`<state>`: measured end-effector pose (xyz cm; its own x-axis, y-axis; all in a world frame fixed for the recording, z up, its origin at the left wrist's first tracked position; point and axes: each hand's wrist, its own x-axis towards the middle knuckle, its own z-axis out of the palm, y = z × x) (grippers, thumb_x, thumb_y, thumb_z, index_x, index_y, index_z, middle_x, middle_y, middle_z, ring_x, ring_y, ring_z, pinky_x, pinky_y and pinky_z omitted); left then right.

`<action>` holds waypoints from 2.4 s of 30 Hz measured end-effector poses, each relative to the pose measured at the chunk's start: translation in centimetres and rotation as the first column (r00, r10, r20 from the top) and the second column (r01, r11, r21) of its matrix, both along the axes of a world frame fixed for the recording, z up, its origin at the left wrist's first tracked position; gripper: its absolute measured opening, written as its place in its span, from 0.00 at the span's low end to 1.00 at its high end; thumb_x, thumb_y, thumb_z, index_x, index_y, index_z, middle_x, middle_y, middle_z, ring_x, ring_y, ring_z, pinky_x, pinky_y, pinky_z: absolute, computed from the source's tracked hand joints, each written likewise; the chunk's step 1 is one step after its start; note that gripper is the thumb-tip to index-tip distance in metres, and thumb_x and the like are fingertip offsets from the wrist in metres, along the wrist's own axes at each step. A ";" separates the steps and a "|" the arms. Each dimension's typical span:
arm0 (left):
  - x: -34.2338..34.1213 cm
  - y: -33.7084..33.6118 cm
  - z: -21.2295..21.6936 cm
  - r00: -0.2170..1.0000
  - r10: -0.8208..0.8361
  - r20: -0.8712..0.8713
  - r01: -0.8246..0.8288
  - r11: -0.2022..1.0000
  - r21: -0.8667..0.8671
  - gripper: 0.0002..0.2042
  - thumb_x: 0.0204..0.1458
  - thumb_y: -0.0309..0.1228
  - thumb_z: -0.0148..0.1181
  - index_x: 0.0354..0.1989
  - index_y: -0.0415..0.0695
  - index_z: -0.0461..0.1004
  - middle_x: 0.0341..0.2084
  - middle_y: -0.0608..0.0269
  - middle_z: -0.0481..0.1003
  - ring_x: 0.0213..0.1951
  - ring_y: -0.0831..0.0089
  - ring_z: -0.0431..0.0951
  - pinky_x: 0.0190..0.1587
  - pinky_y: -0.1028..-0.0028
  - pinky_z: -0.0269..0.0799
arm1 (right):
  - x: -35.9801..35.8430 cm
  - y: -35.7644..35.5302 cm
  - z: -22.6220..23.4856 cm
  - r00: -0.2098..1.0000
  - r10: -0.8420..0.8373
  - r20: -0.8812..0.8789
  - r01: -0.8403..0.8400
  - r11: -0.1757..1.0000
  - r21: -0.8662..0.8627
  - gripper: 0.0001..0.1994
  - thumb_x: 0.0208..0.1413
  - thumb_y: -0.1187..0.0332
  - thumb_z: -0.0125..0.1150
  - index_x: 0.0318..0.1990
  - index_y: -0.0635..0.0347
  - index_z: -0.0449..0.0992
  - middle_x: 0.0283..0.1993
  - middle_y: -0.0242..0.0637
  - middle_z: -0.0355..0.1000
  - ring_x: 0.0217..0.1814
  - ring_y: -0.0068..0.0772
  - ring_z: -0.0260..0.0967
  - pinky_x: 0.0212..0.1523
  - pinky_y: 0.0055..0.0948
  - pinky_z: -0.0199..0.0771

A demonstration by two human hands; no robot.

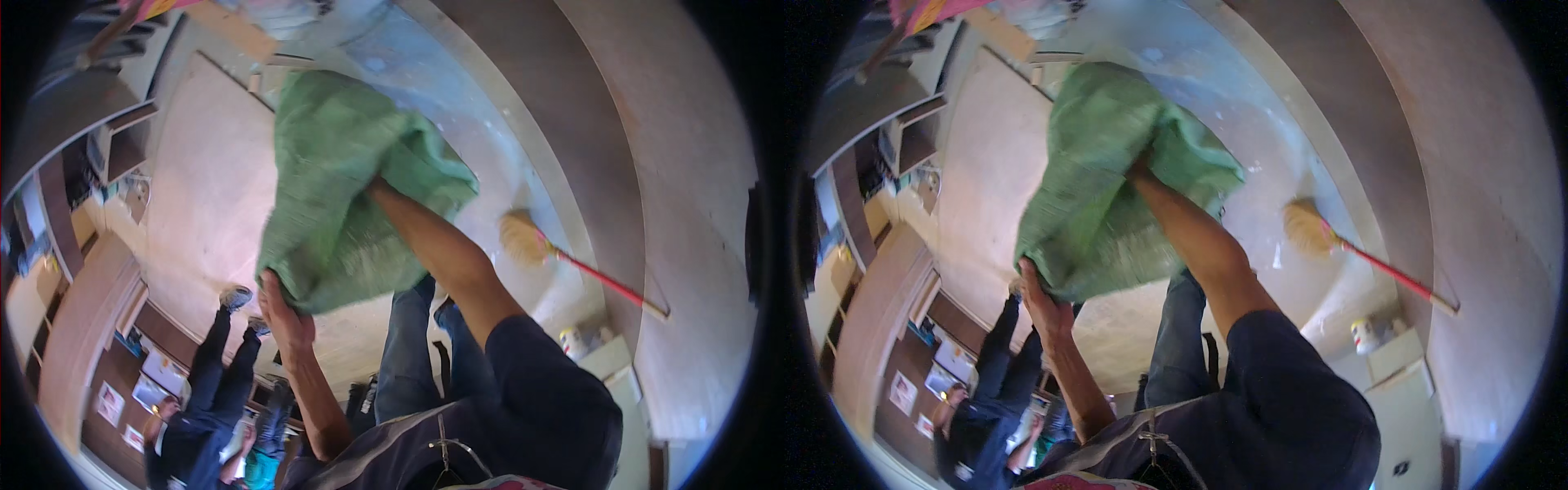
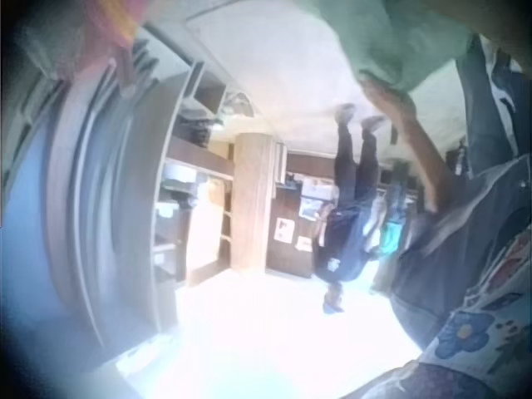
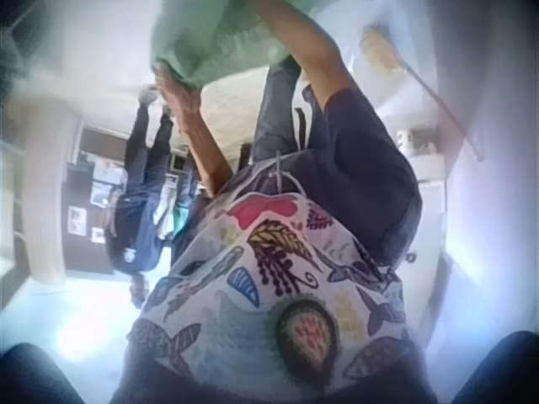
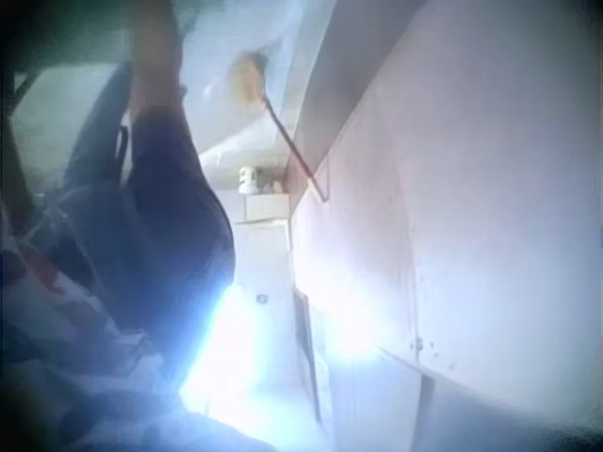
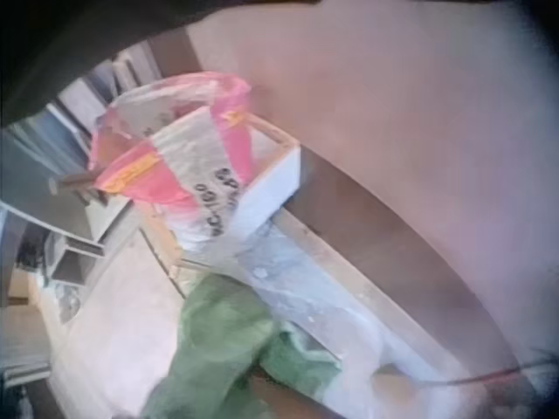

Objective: The person sweeps dust and wood debris from a floor using a broom and a dustpan, then empties the dustpan into a green sack.

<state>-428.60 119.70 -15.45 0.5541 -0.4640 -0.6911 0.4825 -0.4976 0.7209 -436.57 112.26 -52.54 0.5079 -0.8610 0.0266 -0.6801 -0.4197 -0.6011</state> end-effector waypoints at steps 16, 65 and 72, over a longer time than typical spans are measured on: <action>10.0 16.4 -15.5 0.869 -0.398 0.294 0.300 0.896 0.327 0.31 0.56 0.55 0.47 0.60 0.44 0.60 0.57 0.55 0.63 0.58 0.59 0.63 0.58 0.58 0.60 | -67.2 30.7 18.2 -0.706 -0.638 0.309 0.064 0.377 0.924 0.37 0.50 0.39 0.55 0.60 0.56 0.60 0.54 0.52 0.67 0.53 0.50 0.70 0.52 0.47 0.74; 3.8 10.8 -7.7 0.718 -0.675 0.173 0.540 0.696 0.473 0.22 0.55 0.48 0.51 0.53 0.48 0.65 0.43 0.63 0.71 0.33 0.71 0.73 0.37 0.73 0.73 | -37.8 30.0 37.9 -0.162 -0.975 0.150 -0.234 0.186 0.954 0.17 0.63 0.64 0.49 0.58 0.49 0.62 0.26 0.24 0.60 0.19 0.12 0.58 0.15 0.17 0.59; 1.8 9.9 -5.4 0.667 -0.725 0.172 0.572 0.646 0.505 0.23 0.58 0.46 0.47 0.57 0.48 0.61 0.49 0.61 0.68 0.36 0.65 0.75 0.43 0.68 0.73 | -43.4 31.8 19.8 -0.530 -0.847 0.028 -0.272 0.202 0.941 0.09 0.59 0.71 0.49 0.46 0.47 0.65 0.22 0.29 0.61 0.16 0.20 0.57 0.11 0.22 0.56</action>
